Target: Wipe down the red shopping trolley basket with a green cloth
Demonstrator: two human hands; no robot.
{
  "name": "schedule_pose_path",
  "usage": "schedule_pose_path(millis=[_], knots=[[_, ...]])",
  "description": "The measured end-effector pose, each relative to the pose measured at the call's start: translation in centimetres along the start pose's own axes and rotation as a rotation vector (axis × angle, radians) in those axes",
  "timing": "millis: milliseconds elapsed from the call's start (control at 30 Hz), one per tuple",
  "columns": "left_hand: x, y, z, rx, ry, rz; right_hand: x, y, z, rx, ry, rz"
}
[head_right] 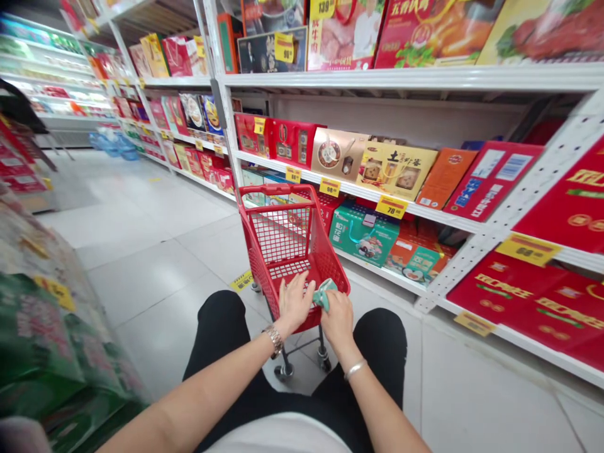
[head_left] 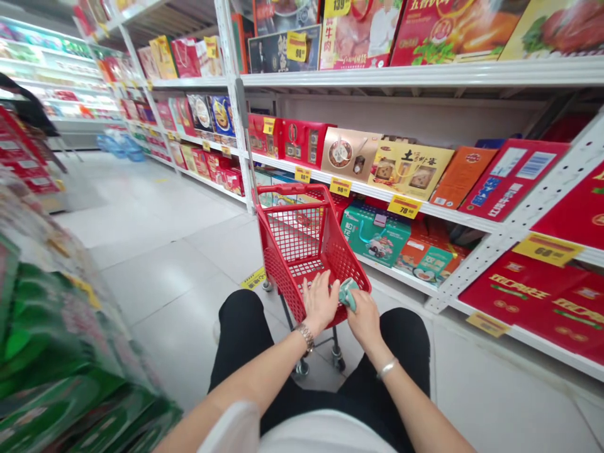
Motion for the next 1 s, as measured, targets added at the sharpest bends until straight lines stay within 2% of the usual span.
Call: schedule_pose_path(millis=[67, 133, 233, 333, 400, 467, 533, 600, 667, 800, 900, 1000], knots=[[1.4, 0.7, 0.1, 0.034, 0.072, 0.086, -0.3, 0.8, -0.1, 0.031, -0.001, -0.03], [3.1, 1.0, -0.4, 0.048, 0.101, 0.242, -0.2, 1.5, -0.4, 0.058, 0.002, -0.053], [4.4, -0.6, -2.4, 0.061, 0.001, 0.471, 1.5, 1.5, -0.9, 0.055, -0.003, -0.031], [2.2, -5.3, -5.4, 0.073, -0.22, 0.486, 4.1, 0.5, -1.3, 0.029, 0.001, 0.014], [-0.5, -8.7, -7.2, 0.057, -0.359, 0.412, 6.0, -0.5, -1.8, 0.034, 0.01, 0.052], [-3.3, -11.1, -8.4, 0.026, -0.463, 0.339, 7.8, -1.6, -2.3, 0.045, 0.014, 0.112], [-5.2, -12.2, -8.4, -0.026, -0.533, 0.307, 9.4, -2.6, -2.8, 0.042, 0.018, 0.197], [-6.0, -12.3, -7.9, -0.053, -0.581, 0.301, 10.0, -3.1, -3.1, 0.025, 0.04, 0.279], [-6.1, -11.9, -7.2, -0.044, -0.614, 0.281, 9.7, -3.1, -3.3, 0.009, 0.096, 0.344], [-5.3, -11.2, -6.1, -0.024, -0.626, 0.211, 7.1, -1.4, -3.3, 0.01, 0.218, 0.43], [-4.8, -10.9, -5.8, -0.028, -0.628, 0.178, 4.3, -0.8, -2.7, 0.04, 0.21, 0.384], [-4.9, -10.7, -5.7, -0.048, -0.605, 0.141, 1.4, -1.5, -1.8, 0.084, 0.2, 0.285]])
Point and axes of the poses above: each hand's wrist, its own y-axis away from the middle knuckle, its own z-axis out of the palm, x = y × z, the point moved 10 cm from there along -y, towards the middle knuckle
